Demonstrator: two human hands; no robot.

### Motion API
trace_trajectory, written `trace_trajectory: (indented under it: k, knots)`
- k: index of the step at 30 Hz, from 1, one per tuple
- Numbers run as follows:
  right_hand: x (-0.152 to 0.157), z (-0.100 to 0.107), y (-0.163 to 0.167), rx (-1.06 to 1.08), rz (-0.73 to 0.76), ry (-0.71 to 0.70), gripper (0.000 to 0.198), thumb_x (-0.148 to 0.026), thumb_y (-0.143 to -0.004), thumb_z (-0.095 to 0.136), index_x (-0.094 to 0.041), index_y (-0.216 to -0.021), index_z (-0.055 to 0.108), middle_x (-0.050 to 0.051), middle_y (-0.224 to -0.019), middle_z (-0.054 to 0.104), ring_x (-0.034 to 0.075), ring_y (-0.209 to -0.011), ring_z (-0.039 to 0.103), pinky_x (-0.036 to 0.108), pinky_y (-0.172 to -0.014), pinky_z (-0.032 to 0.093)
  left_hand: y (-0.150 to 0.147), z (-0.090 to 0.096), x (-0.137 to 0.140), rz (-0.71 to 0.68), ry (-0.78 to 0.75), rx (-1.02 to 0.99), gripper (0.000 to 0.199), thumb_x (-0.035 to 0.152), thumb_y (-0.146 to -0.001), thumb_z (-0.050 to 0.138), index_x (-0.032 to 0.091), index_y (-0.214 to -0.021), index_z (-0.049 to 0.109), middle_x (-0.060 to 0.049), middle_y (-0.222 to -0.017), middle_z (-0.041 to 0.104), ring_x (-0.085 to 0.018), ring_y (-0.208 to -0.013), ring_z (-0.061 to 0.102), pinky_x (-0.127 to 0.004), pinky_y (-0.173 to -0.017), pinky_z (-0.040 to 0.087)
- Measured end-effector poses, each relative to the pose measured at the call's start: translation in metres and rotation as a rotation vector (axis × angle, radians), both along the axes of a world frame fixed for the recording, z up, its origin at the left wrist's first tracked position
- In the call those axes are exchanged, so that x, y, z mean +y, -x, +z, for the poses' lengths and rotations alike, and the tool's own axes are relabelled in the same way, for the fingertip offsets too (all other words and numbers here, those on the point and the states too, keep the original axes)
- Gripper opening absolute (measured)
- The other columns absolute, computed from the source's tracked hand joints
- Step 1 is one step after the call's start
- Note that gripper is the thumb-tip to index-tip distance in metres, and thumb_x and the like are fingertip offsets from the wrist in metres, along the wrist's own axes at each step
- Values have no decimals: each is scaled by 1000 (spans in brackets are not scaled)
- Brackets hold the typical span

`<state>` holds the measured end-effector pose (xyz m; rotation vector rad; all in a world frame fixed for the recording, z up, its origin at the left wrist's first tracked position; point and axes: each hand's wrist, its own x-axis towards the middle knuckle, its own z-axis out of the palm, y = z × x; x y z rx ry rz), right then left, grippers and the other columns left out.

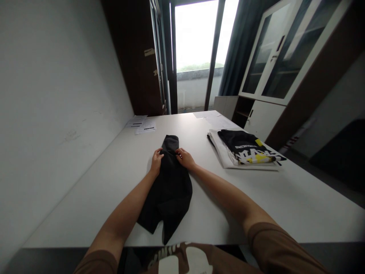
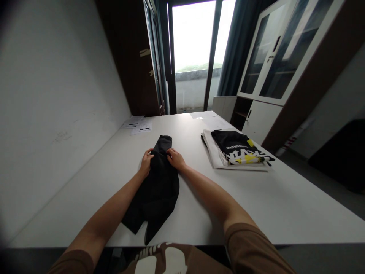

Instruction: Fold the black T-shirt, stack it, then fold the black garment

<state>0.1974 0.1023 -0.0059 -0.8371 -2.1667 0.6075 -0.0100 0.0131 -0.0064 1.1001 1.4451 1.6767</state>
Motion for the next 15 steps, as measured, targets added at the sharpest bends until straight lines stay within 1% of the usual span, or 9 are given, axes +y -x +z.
trace_trajectory:
  k: [3, 5, 8, 12, 15]
  knots:
    - [0, 0, 0, -15, 8, 10, 18, -21, -101, 65, -26, -118, 71, 7, -122, 73, 23, -98, 71, 36, -93, 56, -1, 2, -2, -10, 0, 47, 56, 40, -94, 67, 24, -148, 63, -7, -120, 78, -23, -105, 78, -40, -99, 66]
    - [0, 0, 0, -18, 29, 12, 13, -27, -104, 66, -26, -116, 72, 7, -120, 73, 22, -95, 70, 36, -91, 55, -2, 4, -4, -14, 9, 61, 54, 36, -95, 68, 25, -148, 66, -7, -122, 79, -26, -112, 78, -42, -104, 65]
    - [0, 0, 0, -25, 62, 13, 13, -34, -106, 67, -26, -115, 72, 6, -116, 73, 22, -93, 69, 36, -91, 55, -5, 6, -6, -35, 13, 44, 51, 31, -96, 69, 25, -147, 69, -8, -125, 80, -29, -121, 76, -46, -111, 63]
    - [-1, 1, 0, -27, 74, 42, 13, -33, -104, 71, -27, -114, 74, 5, -114, 73, 21, -93, 69, 35, -90, 54, -8, 5, -8, -140, 6, 11, 53, 30, -94, 72, 24, -147, 69, -10, -130, 80, -31, -128, 75, -50, -117, 60]
    - [0, 0, 1, -13, 86, 43, 12, -31, -103, 71, -26, -113, 74, 5, -113, 73, 21, -92, 69, 34, -89, 54, -9, 5, -8, -202, 2, 13, 55, 31, -93, 71, 22, -147, 69, -11, -137, 78, -31, -133, 73, -50, -121, 57]
